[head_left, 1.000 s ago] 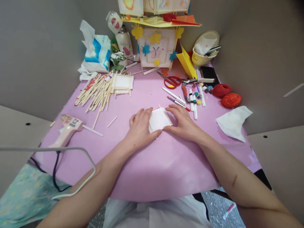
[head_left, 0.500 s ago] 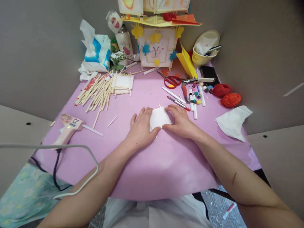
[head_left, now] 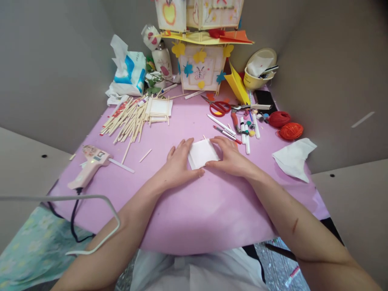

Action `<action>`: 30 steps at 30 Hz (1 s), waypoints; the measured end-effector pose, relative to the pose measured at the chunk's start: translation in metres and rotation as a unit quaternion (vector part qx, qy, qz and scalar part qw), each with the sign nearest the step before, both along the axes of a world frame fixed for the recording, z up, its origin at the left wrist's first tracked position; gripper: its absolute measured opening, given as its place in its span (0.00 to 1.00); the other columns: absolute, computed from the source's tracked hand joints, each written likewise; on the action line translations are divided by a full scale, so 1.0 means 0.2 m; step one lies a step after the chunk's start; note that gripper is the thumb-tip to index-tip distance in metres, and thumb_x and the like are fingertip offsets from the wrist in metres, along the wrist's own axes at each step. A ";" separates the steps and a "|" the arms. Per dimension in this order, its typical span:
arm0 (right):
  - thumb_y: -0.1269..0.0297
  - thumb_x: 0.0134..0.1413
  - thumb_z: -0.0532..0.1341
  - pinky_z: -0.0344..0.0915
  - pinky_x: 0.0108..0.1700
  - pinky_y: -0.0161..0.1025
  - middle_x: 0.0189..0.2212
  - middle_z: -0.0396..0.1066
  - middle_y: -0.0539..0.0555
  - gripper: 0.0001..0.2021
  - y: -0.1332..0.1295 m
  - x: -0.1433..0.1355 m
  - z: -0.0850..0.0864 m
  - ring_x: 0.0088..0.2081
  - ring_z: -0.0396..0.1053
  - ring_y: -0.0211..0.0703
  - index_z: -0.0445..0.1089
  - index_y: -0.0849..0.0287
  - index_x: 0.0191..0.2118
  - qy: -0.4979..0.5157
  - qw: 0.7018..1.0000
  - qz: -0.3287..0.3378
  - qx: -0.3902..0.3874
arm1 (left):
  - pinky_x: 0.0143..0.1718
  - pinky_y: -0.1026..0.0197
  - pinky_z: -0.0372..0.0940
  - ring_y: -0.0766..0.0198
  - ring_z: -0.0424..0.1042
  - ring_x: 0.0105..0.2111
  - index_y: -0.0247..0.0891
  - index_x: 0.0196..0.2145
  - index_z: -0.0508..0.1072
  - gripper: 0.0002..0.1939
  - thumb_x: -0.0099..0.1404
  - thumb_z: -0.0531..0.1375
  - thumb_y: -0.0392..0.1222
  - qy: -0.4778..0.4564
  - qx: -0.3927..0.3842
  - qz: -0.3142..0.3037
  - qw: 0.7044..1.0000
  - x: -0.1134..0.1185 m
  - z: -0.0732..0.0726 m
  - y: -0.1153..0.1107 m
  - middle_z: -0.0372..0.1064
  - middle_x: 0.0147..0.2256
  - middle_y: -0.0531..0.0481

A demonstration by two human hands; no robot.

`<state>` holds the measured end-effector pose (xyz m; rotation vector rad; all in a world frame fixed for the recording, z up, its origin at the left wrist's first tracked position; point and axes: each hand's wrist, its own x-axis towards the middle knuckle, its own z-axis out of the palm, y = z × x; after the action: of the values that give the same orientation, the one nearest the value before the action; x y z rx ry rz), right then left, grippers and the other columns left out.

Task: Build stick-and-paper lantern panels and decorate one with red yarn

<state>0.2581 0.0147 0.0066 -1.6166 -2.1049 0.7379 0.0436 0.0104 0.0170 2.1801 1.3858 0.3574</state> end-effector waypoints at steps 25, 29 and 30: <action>0.47 0.48 0.62 0.50 0.62 0.58 0.62 0.57 0.61 0.35 0.02 -0.07 -0.03 0.63 0.53 0.59 0.58 0.55 0.61 0.007 0.999 -0.045 0.029 | 0.67 0.40 0.39 0.49 0.46 0.68 0.37 0.67 0.47 0.40 0.61 0.57 0.47 -0.023 -0.024 -0.017 0.999 -0.04 0.02 0.02 0.48 0.67 0.38; 0.46 0.47 0.63 0.49 0.64 0.56 0.64 0.53 0.63 0.40 0.00 -0.08 0.00 0.66 0.50 0.58 0.55 0.57 0.64 0.004 0.999 -0.037 0.014 | 0.66 0.48 0.48 0.51 0.52 0.66 0.33 0.67 0.46 0.44 0.59 0.59 0.49 -0.061 -0.041 -0.023 0.997 -0.09 0.06 0.04 0.47 0.67 0.38; 0.46 0.45 0.64 0.48 0.65 0.57 0.65 0.51 0.63 0.42 0.00 -0.09 0.00 0.66 0.48 0.59 0.54 0.57 0.64 -0.011 0.999 -0.029 0.012 | 0.66 0.48 0.48 0.50 0.51 0.66 0.33 0.67 0.46 0.45 0.58 0.60 0.49 -0.055 -0.039 -0.028 0.997 -0.10 0.07 0.04 0.47 0.67 0.38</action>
<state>0.2396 0.0146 0.0071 -1.6741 -2.0645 0.6760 0.0232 0.0179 0.0301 2.0983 1.2569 0.3900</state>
